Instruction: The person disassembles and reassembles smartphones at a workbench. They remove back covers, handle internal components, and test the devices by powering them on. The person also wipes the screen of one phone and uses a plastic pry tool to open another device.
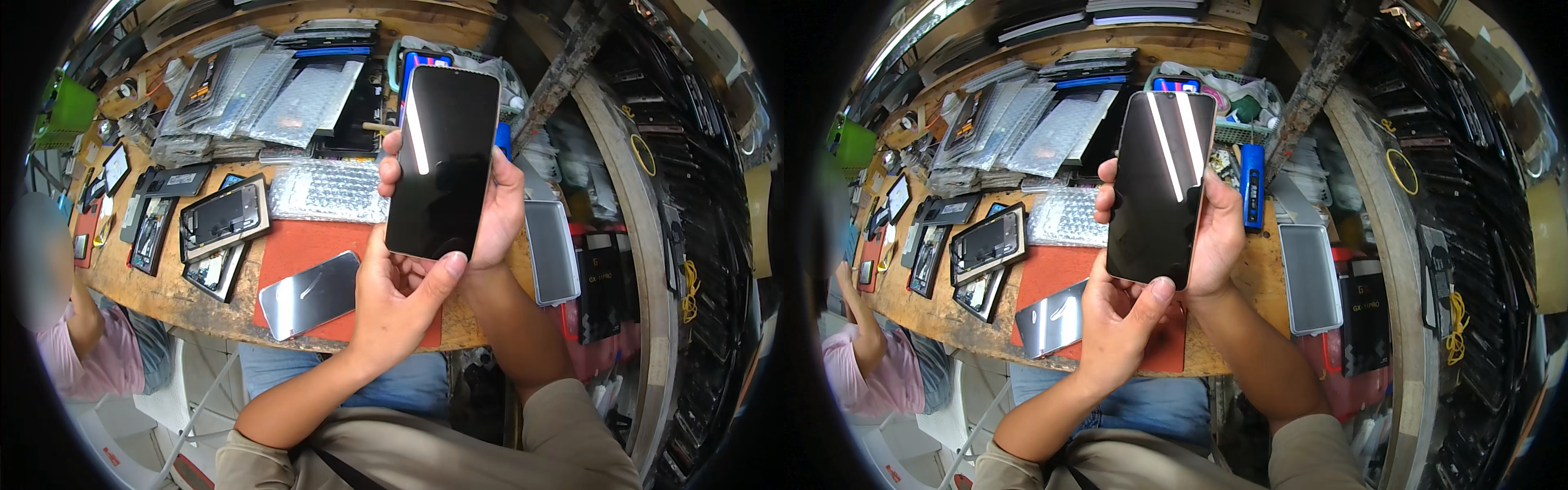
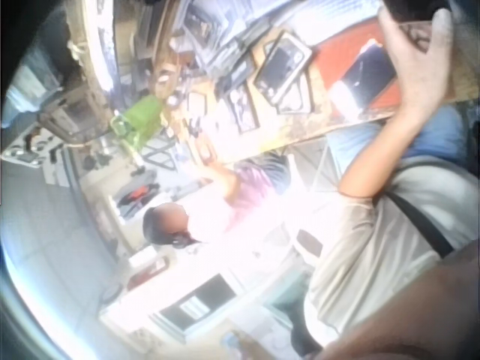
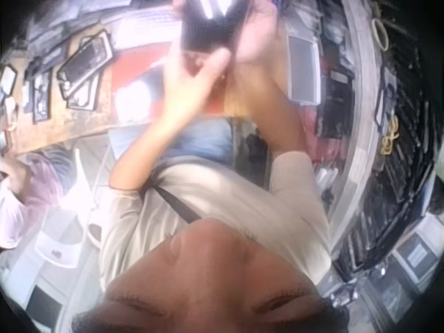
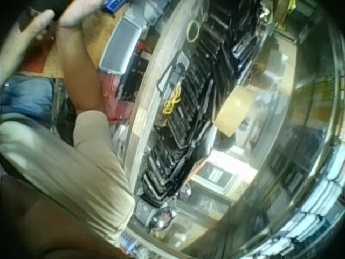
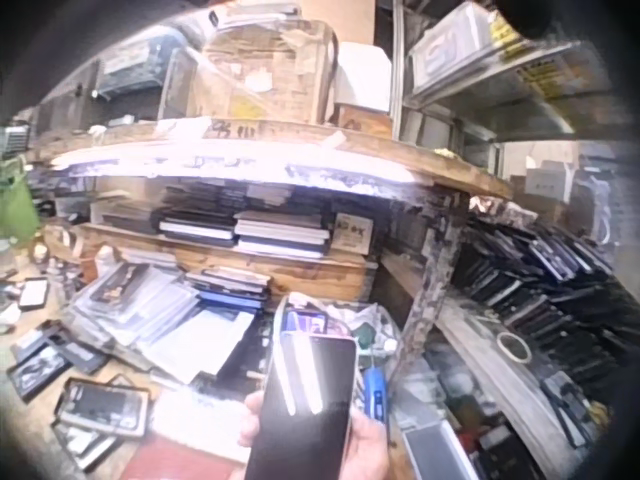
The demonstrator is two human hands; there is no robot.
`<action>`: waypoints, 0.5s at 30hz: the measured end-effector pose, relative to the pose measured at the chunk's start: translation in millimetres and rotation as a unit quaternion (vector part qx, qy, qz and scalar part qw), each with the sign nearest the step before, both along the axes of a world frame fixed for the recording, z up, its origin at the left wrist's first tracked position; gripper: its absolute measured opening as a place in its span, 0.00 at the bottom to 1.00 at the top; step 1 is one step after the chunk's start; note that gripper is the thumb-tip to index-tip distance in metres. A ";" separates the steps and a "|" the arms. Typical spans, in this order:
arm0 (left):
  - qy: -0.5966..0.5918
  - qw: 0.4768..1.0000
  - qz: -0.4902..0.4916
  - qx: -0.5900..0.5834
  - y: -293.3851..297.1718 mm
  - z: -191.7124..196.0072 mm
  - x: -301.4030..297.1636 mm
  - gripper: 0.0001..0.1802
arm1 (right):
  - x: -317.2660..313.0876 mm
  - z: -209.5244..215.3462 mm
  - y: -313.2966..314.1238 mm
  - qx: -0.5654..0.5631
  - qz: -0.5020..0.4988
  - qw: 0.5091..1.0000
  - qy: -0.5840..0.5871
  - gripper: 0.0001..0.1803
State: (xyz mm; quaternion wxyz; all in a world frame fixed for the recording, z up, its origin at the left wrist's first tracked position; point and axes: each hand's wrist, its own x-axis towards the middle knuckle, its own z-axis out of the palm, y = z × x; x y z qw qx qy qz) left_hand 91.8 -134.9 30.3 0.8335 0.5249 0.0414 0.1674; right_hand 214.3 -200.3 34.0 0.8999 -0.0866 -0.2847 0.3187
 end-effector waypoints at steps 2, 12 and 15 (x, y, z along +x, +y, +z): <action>0.035 0.999 0.001 0.004 7.8 1.6 0.3 0.18 | 0.7 0.3 -2.6 0.003 0.002 1.000 -0.010 0.42; 0.025 0.993 -0.084 0.073 61.6 -3.2 -5.2 0.11 | -3.3 10.8 -8.2 -0.026 0.008 0.999 -0.021 0.41; 0.007 0.987 -0.124 0.104 74.6 -3.8 -2.3 0.12 | -2.9 11.0 -10.0 -0.028 0.009 0.999 -0.041 0.42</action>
